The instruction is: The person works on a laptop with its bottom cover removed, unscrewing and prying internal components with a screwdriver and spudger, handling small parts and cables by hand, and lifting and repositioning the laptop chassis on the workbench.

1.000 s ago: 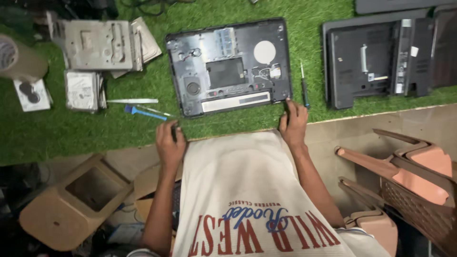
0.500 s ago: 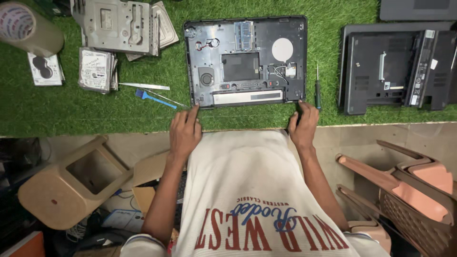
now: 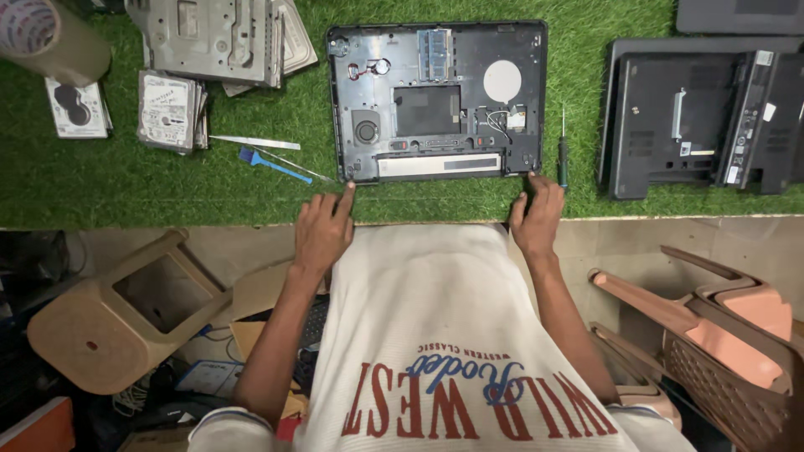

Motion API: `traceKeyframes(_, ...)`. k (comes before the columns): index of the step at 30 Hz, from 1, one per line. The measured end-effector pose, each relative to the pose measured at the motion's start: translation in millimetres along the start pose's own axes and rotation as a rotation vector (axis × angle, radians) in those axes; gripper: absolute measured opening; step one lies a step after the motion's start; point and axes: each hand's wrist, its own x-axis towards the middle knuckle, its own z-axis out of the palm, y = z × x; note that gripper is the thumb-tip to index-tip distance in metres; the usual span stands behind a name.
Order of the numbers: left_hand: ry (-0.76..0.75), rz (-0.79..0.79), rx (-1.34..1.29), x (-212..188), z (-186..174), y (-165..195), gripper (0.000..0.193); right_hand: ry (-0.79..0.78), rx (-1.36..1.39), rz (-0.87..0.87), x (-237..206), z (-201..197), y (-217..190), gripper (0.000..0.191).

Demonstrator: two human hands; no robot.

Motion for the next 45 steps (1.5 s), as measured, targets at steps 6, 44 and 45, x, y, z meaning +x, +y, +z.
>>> traceKeyframes(6,0.046,-0.035,-0.011,-0.6,-1.3,4.9,0.061,-0.015,0.008,0.009,-0.3,-2.2,-2.8,0.041)
traceKeyframes(44,0.274,-0.546,-0.543,29.4,21.6,15.0,0.041,0.014,0.031,-0.001,1.8,-4.7,-11.2,0.038)
traceKeyframes(45,0.266,-0.536,-0.511,30.0,20.2,14.7,0.045,0.017,0.028,-0.004,2.2,-4.3,-11.4,0.038)
